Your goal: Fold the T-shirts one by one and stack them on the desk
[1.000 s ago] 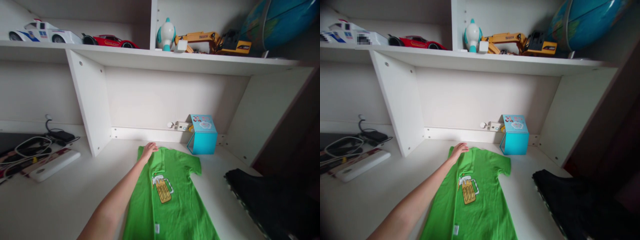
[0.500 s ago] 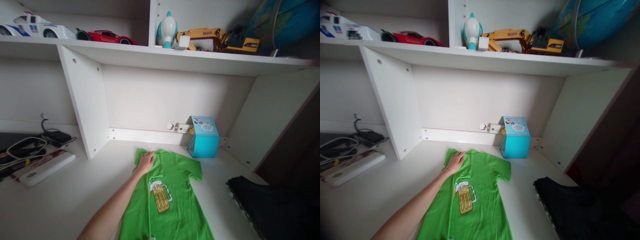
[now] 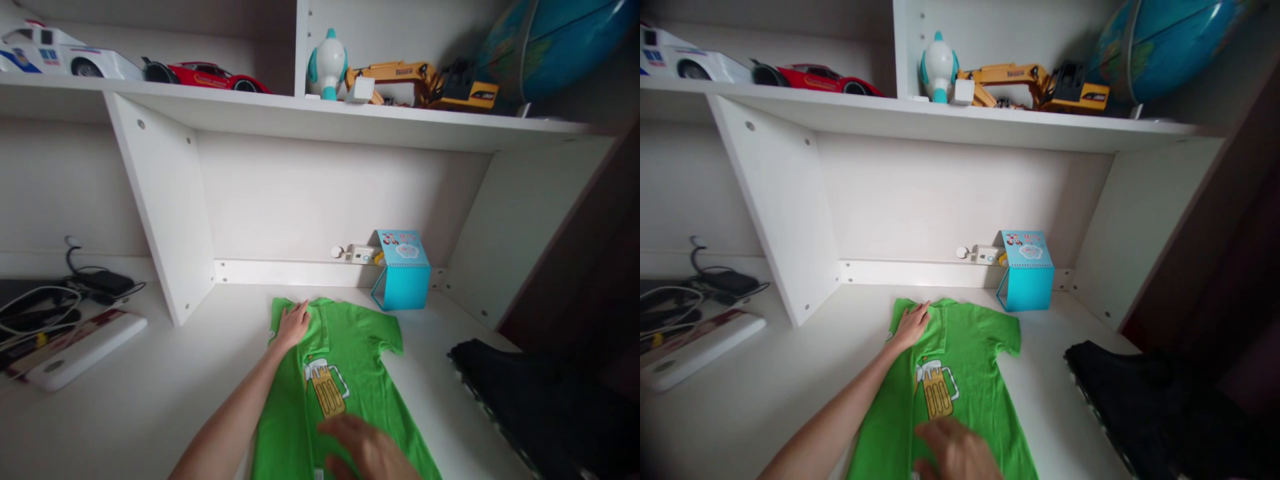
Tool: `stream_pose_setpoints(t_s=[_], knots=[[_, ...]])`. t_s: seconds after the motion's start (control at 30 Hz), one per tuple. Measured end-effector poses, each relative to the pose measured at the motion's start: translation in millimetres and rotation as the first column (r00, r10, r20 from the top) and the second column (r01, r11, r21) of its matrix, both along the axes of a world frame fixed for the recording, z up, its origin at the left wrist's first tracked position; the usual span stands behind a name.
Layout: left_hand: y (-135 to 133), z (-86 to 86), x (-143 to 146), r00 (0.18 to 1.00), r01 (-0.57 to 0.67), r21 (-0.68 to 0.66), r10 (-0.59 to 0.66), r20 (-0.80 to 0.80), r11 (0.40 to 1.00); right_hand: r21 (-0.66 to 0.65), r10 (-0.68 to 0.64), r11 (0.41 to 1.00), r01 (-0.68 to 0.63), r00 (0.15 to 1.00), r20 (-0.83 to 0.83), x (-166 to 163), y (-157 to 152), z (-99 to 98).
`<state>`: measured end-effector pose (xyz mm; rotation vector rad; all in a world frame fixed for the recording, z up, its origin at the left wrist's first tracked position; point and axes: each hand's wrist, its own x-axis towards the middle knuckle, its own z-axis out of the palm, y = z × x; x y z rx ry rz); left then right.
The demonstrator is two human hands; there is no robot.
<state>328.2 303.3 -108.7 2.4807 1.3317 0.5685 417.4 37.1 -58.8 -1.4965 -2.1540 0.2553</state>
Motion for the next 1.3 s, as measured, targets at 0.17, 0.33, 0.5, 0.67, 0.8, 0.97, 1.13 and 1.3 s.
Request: stream_pose_setpoints(t_s=[0.17, 0.33, 0.5, 0.67, 0.8, 0.97, 1.13, 1.3], knots=[[2.6, -1.2, -1.2, 1.0, 0.007, -0.002, -0.007, 0.009, 1.0, -0.205, -0.406, 0.887, 0.415, 0.91, 0.085, 27.7, 102.9, 16.6], [2.2, 1.4, -1.9, 1.0, 0.0, -0.02, 0.0, 0.008, 1.0, -0.205, -0.593, 0.779, 0.593, 0.802, 0.067, 10.9, 155.6, 0.9], [3.1, 0.2, -3.0, 0.999, 0.024, -0.025, -0.024, 0.026, 0.999, -0.173, -0.636, 0.752, 0.636, 0.769, 0.063, -5.7, 159.2, -4.4], [2.5, -1.2, -4.4, 0.998, 0.066, 0.006, -0.066, -0.012, 0.998, -0.165, -0.61, 0.769, 0.618, 0.786, 0.101, 4.2, 148.1, -1.1], [-0.7, 2.9, -5.6, 0.99, 0.12, 0.023, -0.118, -0.072, 0.992, -0.181, -0.717, 0.651, 0.737, 0.675, 0.173, 54.7, 134.9, 8.9], [-4.3, 5.7, -2.9, 0.975, 0.149, -0.021, -0.15, -0.163, 0.989, -0.266, -0.851, 0.364, 0.893, 0.435, 0.295, 131.0, 118.2, 6.5], [-4.5, 2.1, -0.1, 0.976, 0.132, -0.013, -0.132, -0.174, 0.991, -0.382, -0.811, 0.378, 0.843, 0.501, 0.302, 151.1, 116.7, -3.0], [-4.2, 6.2, -0.9, 0.991, 0.088, -0.01, -0.087, 0.106, 0.996, -0.276, -0.784, 0.527, 0.803, 0.586, 0.206, 127.5, 132.7, 31.9]])
